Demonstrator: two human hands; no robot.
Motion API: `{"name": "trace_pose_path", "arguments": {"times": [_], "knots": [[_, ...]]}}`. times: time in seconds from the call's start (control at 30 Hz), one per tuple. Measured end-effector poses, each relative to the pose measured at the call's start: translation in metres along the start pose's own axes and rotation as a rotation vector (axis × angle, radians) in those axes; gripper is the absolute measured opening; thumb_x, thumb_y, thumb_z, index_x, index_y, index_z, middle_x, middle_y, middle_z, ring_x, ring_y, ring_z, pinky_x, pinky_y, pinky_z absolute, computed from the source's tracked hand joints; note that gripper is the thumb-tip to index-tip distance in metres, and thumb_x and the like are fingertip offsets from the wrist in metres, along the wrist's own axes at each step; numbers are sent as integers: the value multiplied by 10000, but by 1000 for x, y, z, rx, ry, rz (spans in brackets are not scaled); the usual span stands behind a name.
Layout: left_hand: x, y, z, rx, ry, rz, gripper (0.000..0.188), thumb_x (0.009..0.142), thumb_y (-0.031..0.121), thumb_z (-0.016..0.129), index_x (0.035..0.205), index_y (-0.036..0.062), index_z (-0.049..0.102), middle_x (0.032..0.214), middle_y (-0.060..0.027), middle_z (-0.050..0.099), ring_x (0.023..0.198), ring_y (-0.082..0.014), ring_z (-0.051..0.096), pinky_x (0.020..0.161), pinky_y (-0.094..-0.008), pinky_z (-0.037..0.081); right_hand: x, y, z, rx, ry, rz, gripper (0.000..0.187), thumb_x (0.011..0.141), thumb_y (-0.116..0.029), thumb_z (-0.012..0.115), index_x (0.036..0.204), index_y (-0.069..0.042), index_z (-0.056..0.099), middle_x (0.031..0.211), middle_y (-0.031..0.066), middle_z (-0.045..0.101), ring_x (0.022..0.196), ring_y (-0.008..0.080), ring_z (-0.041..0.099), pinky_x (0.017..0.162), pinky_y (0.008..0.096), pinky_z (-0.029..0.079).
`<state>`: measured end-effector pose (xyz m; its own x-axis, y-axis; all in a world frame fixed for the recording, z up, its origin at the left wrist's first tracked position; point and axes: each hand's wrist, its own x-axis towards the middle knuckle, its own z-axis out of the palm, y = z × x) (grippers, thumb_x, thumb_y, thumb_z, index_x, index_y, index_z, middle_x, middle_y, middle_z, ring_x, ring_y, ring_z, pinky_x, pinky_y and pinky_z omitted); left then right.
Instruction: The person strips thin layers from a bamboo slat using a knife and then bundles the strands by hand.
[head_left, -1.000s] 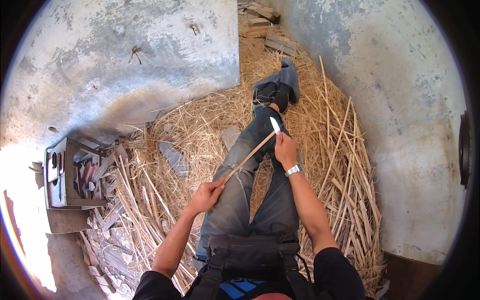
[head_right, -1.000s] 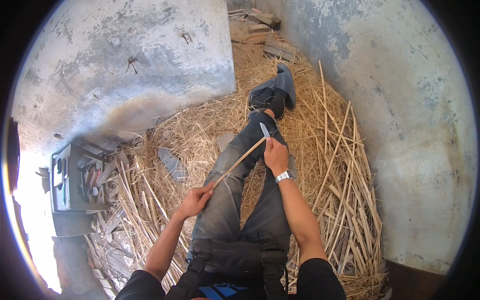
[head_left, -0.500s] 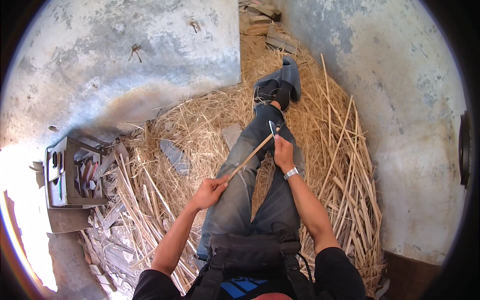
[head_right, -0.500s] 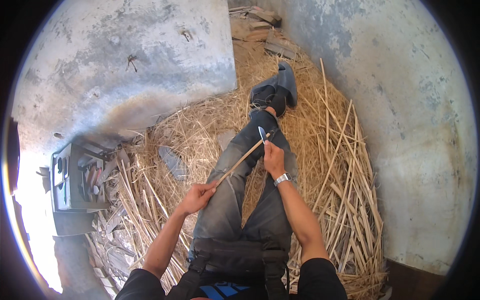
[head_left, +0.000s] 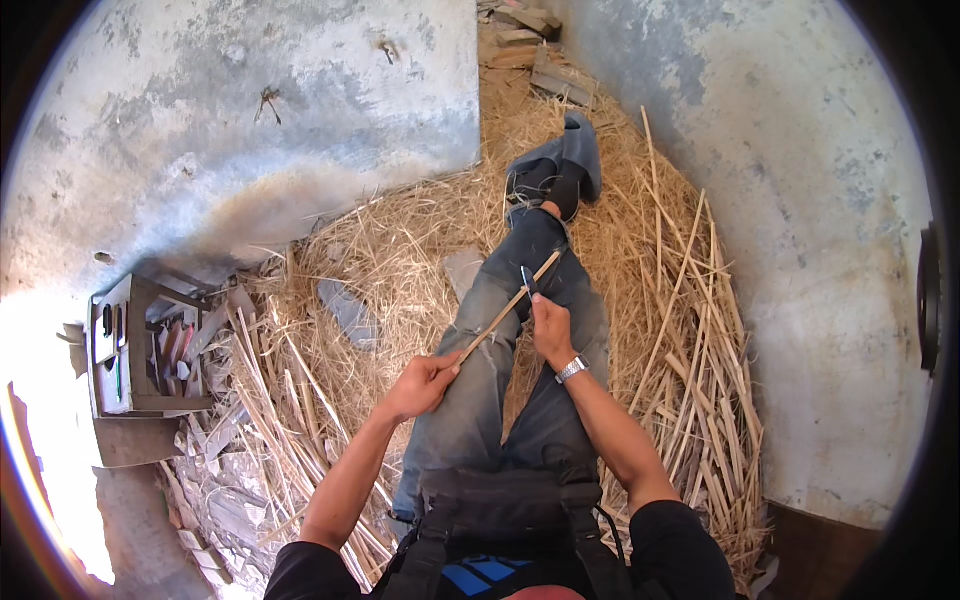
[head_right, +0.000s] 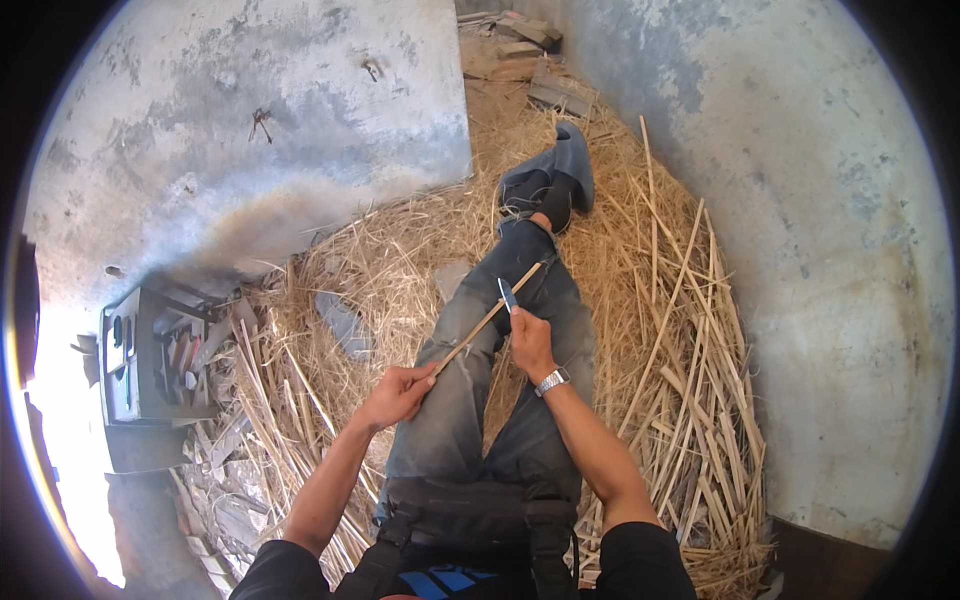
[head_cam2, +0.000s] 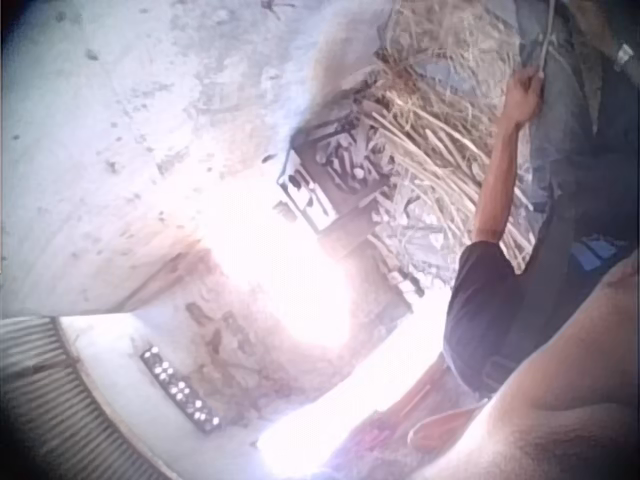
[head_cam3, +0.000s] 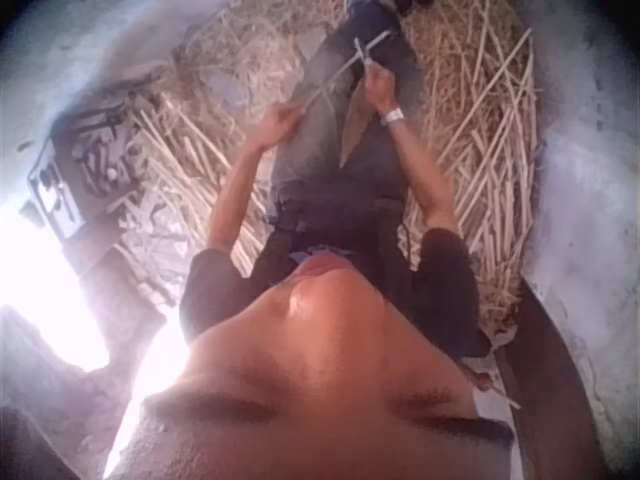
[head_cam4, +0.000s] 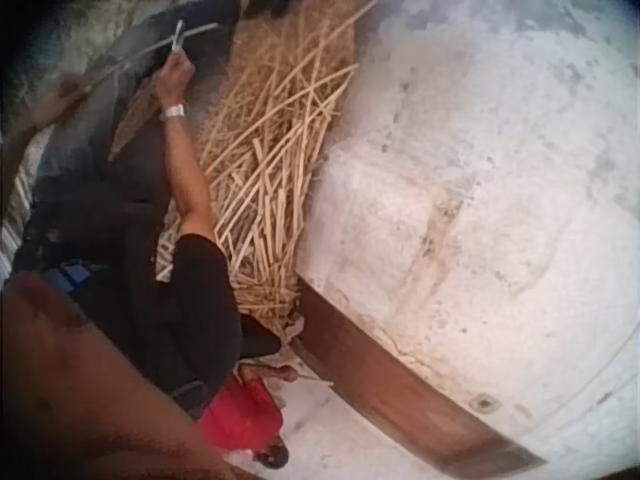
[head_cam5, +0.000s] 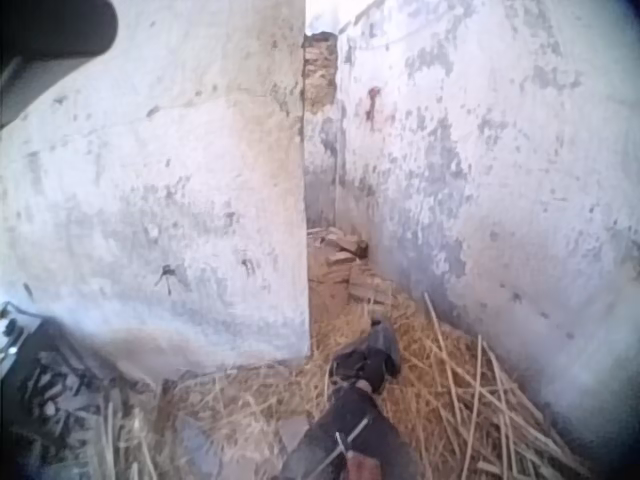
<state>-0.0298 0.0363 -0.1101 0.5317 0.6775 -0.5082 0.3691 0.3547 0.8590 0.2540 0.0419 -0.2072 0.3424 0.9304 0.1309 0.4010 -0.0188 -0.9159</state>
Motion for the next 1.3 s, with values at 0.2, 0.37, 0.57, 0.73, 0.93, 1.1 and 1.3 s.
{"name": "trace_pose_path", "arguments": {"times": [0.2, 0.37, 0.57, 0.73, 0.93, 1.1, 1.3], "knots": [[17, 10, 4, -1, -2, 48, 381, 1079, 162, 567, 1436, 38, 613, 568, 58, 451, 465, -50, 408, 450, -270, 328, -38, -19, 16, 63, -280, -94, 470, 1068, -317, 540, 752, 31, 568, 597, 213, 482, 504, 285, 482, 542, 431, 400], [24, 10, 4, -39, -60, 54, 373, 1080, 178, 570, 1422, 41, 628, 593, 77, 470, 483, -31, 416, 459, -250, 321, -54, -30, 4, 13, -337, 29, 435, 1057, -309, 555, 779, 22, 608, 629, 223, 527, 537, 279, 532, 575, 424, 425], [23, 21, 10, -17, 7, 115, 361, 1062, 162, 602, 1389, 14, 644, 666, 57, 544, 571, -23, 449, 514, -246, 379, -41, -53, -18, 152, -448, 69, 436, 1062, -295, 556, 775, 30, 602, 617, 164, 538, 562, 229, 535, 584, 369, 436], [26, 18, 22, 83, 125, 381, 399, 1066, 178, 612, 1448, 64, 612, 665, 76, 492, 556, -16, 424, 517, -235, 363, -8, -78, -31, 267, -105, 9, 432, 1075, -285, 535, 770, 15, 596, 598, 144, 497, 541, 205, 510, 561, 337, 417], [24, 39, 28, 2, 138, 328, 392, 1058, 172, 625, 1438, 75, 626, 647, 76, 487, 533, -19, 414, 495, -238, 346, -6, -98, -17, -22, 62, -133, 408, 1082, -283, 516, 840, 27, 625, 635, 236, 530, 549, 383, 577, 522, 415, 401], [21, 43, 31, -34, 143, 272, 388, 1055, 170, 632, 1429, 64, 630, 643, 71, 494, 520, -23, 420, 481, -238, 340, -35, -93, 0, 37, -138, -105, 390, 1077, -290, 520, 859, 6, 650, 646, 236, 542, 582, 412, 608, 528, 435, 422], [14, 34, 36, -207, 111, 134, 379, 1043, 164, 660, 1392, 18, 645, 663, 46, 535, 523, -31, 460, 479, -228, 366, -61, -72, 5, 237, -321, 43, 473, 1098, -352, 496, 802, -2, 615, 557, 74, 527, 476, 202, 537, 481, 378, 379]]}}
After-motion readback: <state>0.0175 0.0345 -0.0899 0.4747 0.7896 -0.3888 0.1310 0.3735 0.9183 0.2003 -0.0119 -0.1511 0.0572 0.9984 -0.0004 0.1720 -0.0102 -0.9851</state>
